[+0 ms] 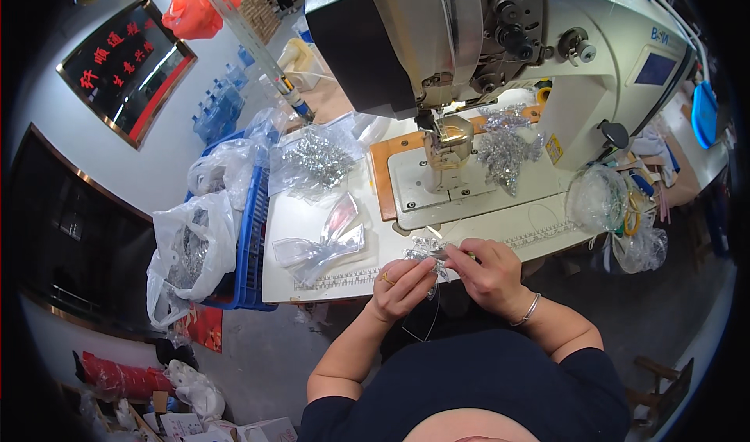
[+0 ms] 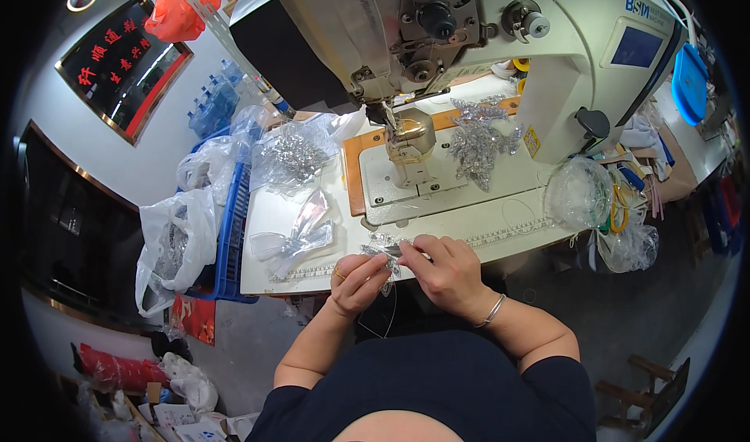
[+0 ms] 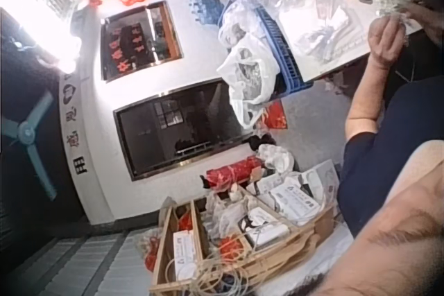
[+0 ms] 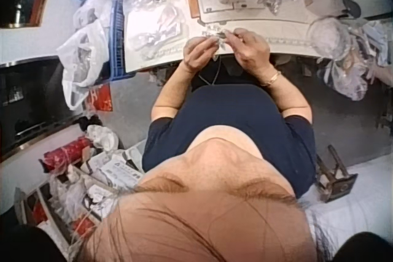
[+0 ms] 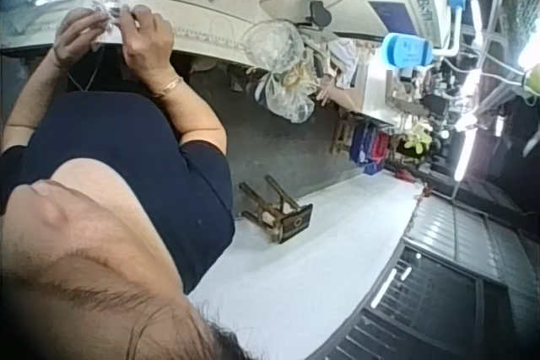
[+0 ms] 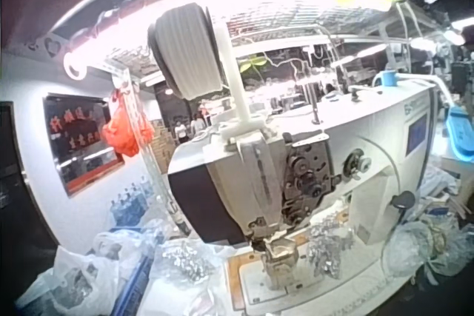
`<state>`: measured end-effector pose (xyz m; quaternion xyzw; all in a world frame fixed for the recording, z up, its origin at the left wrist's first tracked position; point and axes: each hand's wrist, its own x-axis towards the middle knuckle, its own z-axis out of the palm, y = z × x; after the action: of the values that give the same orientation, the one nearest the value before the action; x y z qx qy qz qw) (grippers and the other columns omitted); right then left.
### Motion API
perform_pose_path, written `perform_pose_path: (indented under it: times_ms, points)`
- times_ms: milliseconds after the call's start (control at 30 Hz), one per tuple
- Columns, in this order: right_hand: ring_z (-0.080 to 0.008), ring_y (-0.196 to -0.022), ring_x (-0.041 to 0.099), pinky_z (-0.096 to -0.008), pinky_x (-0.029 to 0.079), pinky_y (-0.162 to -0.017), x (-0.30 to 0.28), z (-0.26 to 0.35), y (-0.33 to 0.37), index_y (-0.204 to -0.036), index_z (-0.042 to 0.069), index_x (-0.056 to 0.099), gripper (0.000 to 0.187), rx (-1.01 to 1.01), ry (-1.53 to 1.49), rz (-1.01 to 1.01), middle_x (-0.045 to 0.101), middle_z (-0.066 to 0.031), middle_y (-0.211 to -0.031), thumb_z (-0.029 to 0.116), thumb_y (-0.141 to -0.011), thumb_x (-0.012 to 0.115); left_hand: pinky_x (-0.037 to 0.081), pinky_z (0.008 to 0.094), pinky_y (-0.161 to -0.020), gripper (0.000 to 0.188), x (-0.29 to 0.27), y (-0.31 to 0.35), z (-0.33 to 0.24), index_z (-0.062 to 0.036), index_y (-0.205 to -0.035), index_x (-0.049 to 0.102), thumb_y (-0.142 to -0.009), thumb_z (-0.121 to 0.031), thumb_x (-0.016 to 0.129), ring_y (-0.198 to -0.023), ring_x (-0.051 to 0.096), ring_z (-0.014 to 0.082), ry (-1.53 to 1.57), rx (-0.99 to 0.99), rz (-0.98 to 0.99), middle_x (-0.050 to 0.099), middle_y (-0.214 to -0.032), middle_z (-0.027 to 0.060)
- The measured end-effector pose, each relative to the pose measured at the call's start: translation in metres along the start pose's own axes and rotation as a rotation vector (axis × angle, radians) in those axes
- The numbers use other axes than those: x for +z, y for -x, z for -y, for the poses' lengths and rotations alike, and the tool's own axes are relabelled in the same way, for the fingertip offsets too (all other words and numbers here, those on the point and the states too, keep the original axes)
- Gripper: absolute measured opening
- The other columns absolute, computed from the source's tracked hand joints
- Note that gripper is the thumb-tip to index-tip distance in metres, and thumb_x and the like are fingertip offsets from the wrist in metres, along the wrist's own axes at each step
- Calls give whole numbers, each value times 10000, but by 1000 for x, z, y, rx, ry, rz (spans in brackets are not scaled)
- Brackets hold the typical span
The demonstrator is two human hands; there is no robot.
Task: The person sews silver tinsel-like decorations onto clear plastic bows using a sewing machine. They repeatedly pick up a bow, place it under the machine's needle, stitch it, and then remove it to place it on the table. The person handles the items by hand and uses the sewing machine to attach the embellishments.
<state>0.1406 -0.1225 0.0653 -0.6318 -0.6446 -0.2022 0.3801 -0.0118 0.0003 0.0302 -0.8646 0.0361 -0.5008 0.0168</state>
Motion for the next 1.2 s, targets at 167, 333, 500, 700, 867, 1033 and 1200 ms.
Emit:
perform_pose_path:
  times_ms: [167,333,500,700,867,1033,1200]
  points:
    - [-168,-616,546,-291,437,-538,0,-3,-2,-901,111,661,203,60,-65,-13,550,2,-783,158,-711,712,500,270,-664,150,-2,-1,2,-71,-799,646,-663,-21,686,-827,592,168,0,80,-4,633,-1022,52]
    - [-169,-625,554,-291,447,-541,-10,-2,-4,-884,114,653,179,70,-87,59,555,-1,-794,151,-717,708,505,257,-664,153,-6,-2,6,-79,-793,647,-660,-12,681,-838,591,159,-6,139,17,630,-1019,36]
    - [-172,-637,564,-291,447,-531,-12,-1,-6,-877,117,644,171,60,-48,119,555,1,-806,157,-722,706,489,271,-690,218,-7,-2,6,-103,-818,621,-638,-12,705,-838,573,165,-10,187,69,634,-1036,23]
    - [-169,-636,575,-290,452,-534,-8,-4,-7,-882,124,646,185,79,-148,102,555,0,-796,152,-713,715,490,269,-687,208,-6,-3,7,-103,-802,613,-642,-19,717,-840,574,160,7,164,35,635,-1036,23]
    - [-173,-646,589,-283,467,-558,-3,-5,-6,-877,108,658,170,116,-214,103,565,-10,-791,132,-719,717,501,257,-671,178,-6,-5,6,-89,-797,633,-651,-8,693,-846,579,156,13,156,17,631,-1025,31]
    - [-166,-644,591,-252,470,-568,7,-15,1,-897,70,669,127,346,-663,44,584,-46,-817,83,-773,688,506,258,-678,165,-7,-5,6,-86,-796,641,-657,-5,677,-852,581,155,15,131,20,629,-1027,33]
    - [-183,-655,592,-279,475,-568,-2,-16,0,-880,74,671,144,263,-453,38,587,-42,-820,105,-746,711,502,270,-694,169,-7,-1,8,-87,-805,636,-658,-17,682,-840,583,156,9,91,20,633,-1028,40]
